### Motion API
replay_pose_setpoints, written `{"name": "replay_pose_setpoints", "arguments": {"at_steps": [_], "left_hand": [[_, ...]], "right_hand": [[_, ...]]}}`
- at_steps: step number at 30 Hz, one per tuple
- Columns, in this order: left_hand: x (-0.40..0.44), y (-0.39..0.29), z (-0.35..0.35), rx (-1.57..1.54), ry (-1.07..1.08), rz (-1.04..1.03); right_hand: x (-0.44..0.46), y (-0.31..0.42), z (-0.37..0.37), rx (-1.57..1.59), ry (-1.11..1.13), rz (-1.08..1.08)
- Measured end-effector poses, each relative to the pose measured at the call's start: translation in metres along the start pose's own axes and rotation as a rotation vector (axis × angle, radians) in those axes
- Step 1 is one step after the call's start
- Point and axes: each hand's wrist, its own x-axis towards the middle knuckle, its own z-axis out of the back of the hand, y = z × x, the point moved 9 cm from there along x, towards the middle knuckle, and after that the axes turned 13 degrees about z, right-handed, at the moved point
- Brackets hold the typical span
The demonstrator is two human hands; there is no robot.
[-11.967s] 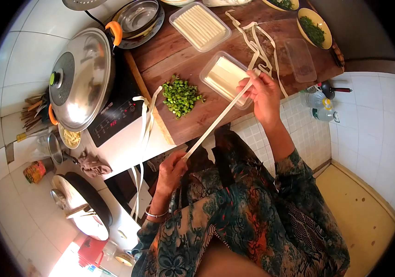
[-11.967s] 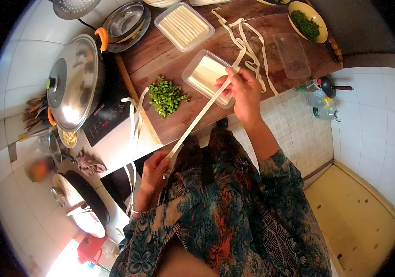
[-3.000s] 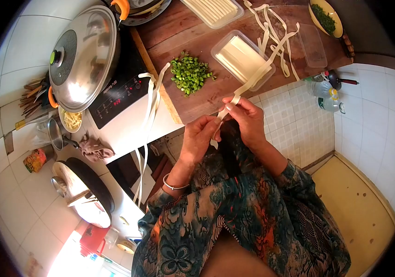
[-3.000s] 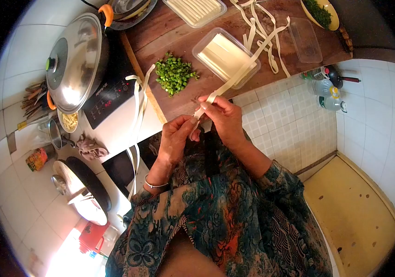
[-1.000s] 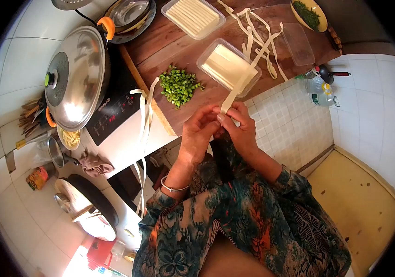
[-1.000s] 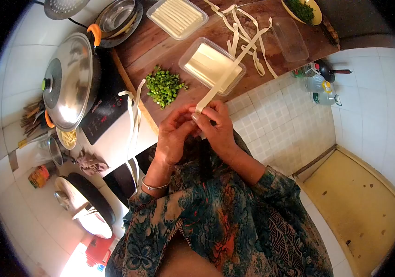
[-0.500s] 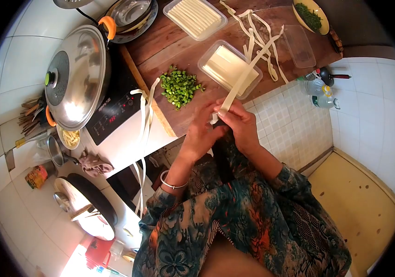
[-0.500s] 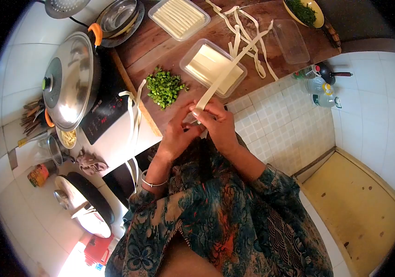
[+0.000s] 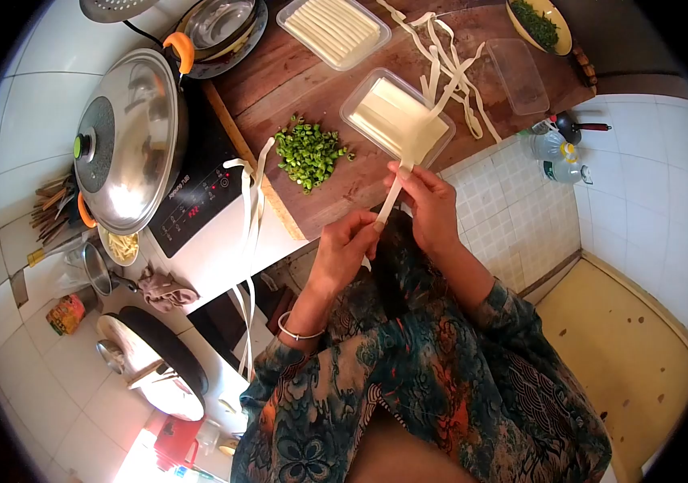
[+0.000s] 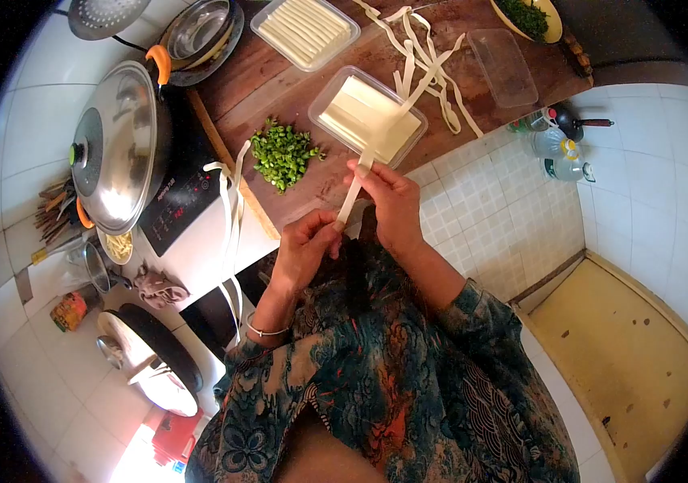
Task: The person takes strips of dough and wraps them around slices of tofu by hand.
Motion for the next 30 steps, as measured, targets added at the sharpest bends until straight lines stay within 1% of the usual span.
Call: {"name": "replay_pose_setpoints", "arguments": {"at_steps": [3,7,10,12,14,15,17,19,22,25,28,30], "left_hand": [[-0.003,0.006,0.001,-0.018,-0.002,0.004],[-0.006,0.011,0.005,-0.025,-0.015,0.013],[-0.012,-0.012,0.008,0.451,-0.16,-0.337],[-0.026,-0.043,0.007,0.76,-0.45,-0.53],[-0.032,-0.069,0.002,0.785,-0.551,-0.641],[-0.029,-0.074,0.002,0.658,-0.502,-0.652],[-0.015,-0.073,0.003,0.318,-0.353,-0.566],[0.005,-0.06,-0.002,-0.098,-0.143,-0.369],[0.02,-0.029,-0.013,-0.204,0.016,-0.061],[0.018,-0.021,-0.014,-0.189,-0.016,-0.019],[0.014,-0.021,-0.014,-0.123,-0.013,-0.024],[0.012,-0.014,-0.013,-0.151,-0.005,0.007]], "right_hand": [[0.008,0.001,0.006,-0.044,-0.043,-0.012],[0.016,0.007,-0.003,0.096,-0.002,-0.015],[0.018,0.007,-0.01,0.118,0.055,-0.058],[0.01,0.004,-0.018,0.082,0.119,-0.111],[0.005,0.006,-0.024,0.007,0.161,0.012],[0.0,0.008,-0.027,-0.031,0.181,0.071],[-0.006,0.021,-0.035,-0.103,0.235,0.213],[-0.008,0.024,-0.034,-0.181,0.26,0.316],[-0.007,0.021,-0.023,-0.161,0.156,0.172],[-0.003,0.008,-0.013,-0.073,0.109,0.066],[0.002,0.009,-0.01,-0.042,0.021,0.053],[0.006,0.008,-0.006,0.01,-0.001,0.018]]}}
